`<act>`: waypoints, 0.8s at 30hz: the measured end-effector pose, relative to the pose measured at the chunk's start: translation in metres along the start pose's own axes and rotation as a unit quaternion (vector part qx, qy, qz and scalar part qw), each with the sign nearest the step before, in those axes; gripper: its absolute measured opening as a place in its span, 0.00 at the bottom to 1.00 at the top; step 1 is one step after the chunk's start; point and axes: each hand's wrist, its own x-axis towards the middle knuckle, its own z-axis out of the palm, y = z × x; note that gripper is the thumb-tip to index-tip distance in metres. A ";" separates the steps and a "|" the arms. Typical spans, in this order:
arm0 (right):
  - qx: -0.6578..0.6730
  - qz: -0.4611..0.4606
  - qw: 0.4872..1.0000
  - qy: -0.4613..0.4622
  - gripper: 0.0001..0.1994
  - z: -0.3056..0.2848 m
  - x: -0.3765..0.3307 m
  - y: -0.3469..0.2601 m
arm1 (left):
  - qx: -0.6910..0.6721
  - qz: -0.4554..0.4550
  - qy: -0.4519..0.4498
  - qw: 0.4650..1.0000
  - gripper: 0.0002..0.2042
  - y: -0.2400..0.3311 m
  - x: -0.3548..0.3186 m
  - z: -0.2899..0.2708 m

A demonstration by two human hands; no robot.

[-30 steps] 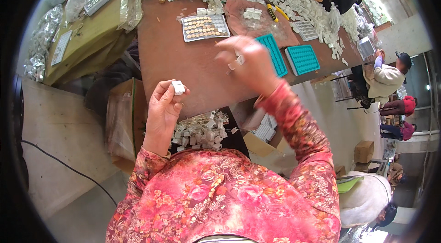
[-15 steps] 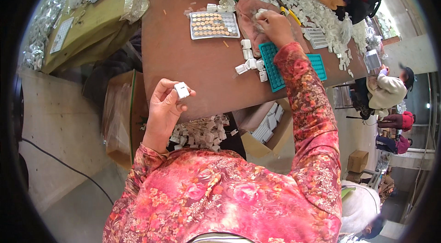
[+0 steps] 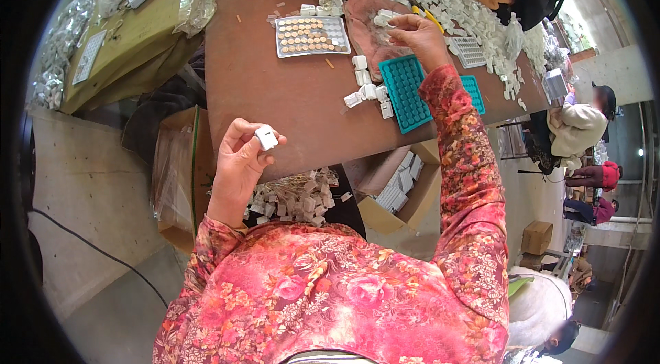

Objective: The person assembles small LED light units by inserting bulbs into white plastic housings and connecting them to a wire string. They repeatedly pick up housings and bulbs, insert the bulbs, and attach the units to the string, occasionally testing the lights.

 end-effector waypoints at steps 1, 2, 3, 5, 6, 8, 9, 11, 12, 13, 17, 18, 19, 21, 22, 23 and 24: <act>-0.002 0.002 1.000 0.001 0.11 0.000 -0.001 -0.001 | 0.006 0.000 0.002 1.000 0.06 0.000 0.000 0.000; -0.006 0.010 1.000 0.007 0.11 0.000 -0.001 -0.003 | 0.007 0.003 0.001 1.000 0.06 0.000 -0.001 0.000; 0.009 0.005 1.000 0.000 0.11 0.001 -0.003 -0.006 | 0.004 0.008 -0.004 1.000 0.06 0.000 -0.001 0.000; 0.028 0.025 0.999 0.014 0.09 0.004 -0.009 -0.014 | -0.004 -0.007 -0.007 1.000 0.06 0.000 0.000 -0.001; 0.060 0.018 0.998 -0.016 0.08 0.006 -0.014 -0.019 | -0.012 -0.014 -0.009 1.000 0.06 0.001 0.000 -0.001; 0.109 0.047 0.992 -0.041 0.07 0.013 -0.026 -0.032 | -0.020 -0.022 0.006 1.000 0.07 0.001 0.000 -0.002; 0.136 0.053 0.986 -0.075 0.07 0.019 -0.033 -0.038 | -0.023 -0.027 0.015 0.999 0.07 0.001 0.000 -0.002; 0.203 0.058 0.967 -0.145 0.07 0.034 -0.048 -0.047 | -0.038 -0.025 0.010 0.999 0.07 0.000 0.001 -0.003; 0.215 0.071 0.961 -0.158 0.07 0.041 -0.054 -0.051 | -0.045 -0.024 0.007 0.999 0.07 0.000 0.001 -0.004; 0.236 0.089 0.953 -0.169 0.07 0.047 -0.059 -0.054 | -0.049 -0.024 0.007 0.998 0.07 0.000 0.001 -0.005; 0.261 0.104 0.943 -0.180 0.08 0.054 -0.064 -0.052 | -0.061 -0.028 0.012 0.998 0.07 0.000 -0.001 -0.006; 0.229 0.082 0.956 -0.161 0.08 0.051 -0.059 -0.049 | -0.061 -0.028 0.013 0.998 0.07 0.000 0.000 -0.006; 0.210 0.046 0.964 -0.159 0.07 0.045 -0.051 -0.044 | -0.059 -0.030 0.015 0.998 0.07 0.001 0.000 -0.006; -0.004 -0.003 0.998 -0.059 0.06 0.032 -0.030 -0.032 | -0.061 -0.028 0.012 0.998 0.07 0.001 0.000 -0.005; -0.131 -0.037 0.990 -0.037 0.07 0.024 -0.018 -0.025 | -0.043 -0.031 0.020 0.998 0.07 0.000 0.000 -0.004; -0.256 -0.068 0.964 -0.014 0.07 0.015 -0.009 -0.016 | -0.044 -0.031 0.017 0.998 0.07 0.000 0.001 -0.003; -0.300 -0.115 0.947 -0.001 0.07 0.008 -0.002 -0.007 | -0.046 -0.029 0.016 0.998 0.07 0.000 0.001 -0.003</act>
